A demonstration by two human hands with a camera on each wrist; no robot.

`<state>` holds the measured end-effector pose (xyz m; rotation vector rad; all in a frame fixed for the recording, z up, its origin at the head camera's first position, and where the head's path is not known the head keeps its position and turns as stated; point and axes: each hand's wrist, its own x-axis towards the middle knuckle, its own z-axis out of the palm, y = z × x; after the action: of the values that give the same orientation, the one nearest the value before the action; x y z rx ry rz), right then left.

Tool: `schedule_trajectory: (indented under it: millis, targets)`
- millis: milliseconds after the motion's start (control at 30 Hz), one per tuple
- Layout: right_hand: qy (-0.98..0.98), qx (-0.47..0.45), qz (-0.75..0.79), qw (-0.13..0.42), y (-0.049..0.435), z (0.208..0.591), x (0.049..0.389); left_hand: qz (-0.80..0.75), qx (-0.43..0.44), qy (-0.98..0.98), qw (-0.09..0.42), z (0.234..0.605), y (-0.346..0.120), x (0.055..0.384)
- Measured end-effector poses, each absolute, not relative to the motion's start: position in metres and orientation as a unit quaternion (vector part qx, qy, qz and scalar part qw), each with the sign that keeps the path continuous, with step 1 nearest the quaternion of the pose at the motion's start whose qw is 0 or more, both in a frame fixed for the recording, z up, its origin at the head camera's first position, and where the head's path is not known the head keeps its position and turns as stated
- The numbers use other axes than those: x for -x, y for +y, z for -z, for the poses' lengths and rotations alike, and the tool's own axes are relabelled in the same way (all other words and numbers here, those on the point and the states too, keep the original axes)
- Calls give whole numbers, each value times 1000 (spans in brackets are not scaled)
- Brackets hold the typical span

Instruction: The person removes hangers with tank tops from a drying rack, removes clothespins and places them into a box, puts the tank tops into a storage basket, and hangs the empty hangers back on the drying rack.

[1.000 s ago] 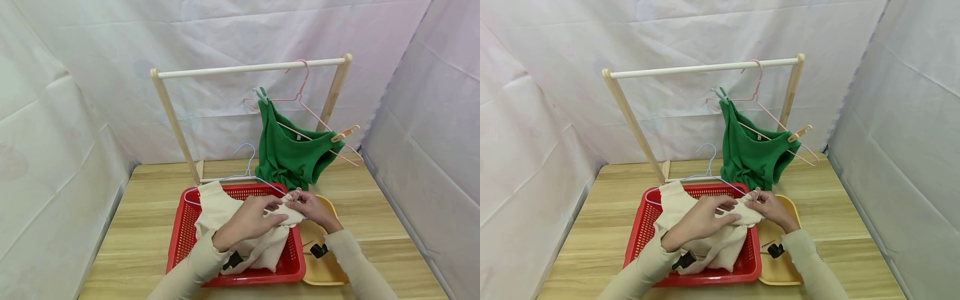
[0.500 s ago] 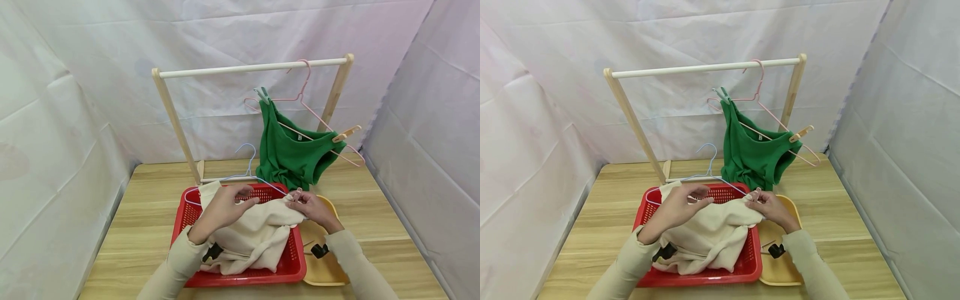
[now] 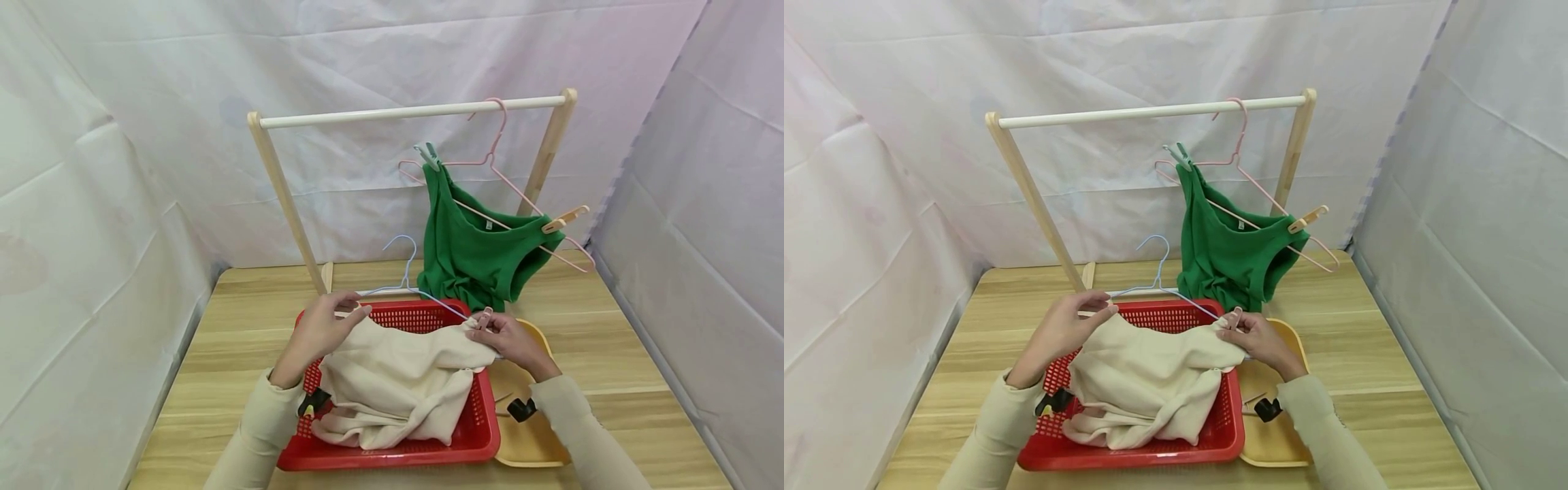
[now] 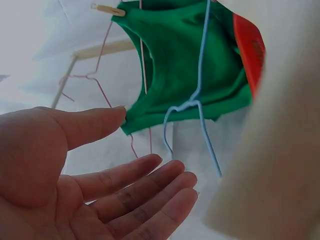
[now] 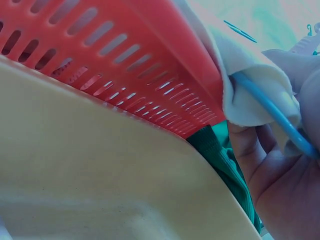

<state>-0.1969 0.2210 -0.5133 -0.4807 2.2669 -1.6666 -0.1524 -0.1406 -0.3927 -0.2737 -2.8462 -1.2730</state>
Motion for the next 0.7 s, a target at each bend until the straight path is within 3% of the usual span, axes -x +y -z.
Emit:
schedule_trajectory:
  millis: [300, 700]
  targets:
    - [782, 183, 579, 140, 221, 514, 198, 386, 69, -920, 25, 406, -169, 159]
    - [781, 196, 578, 134, 222, 515, 197, 360, 61, -931, -16, 422, -194, 168]
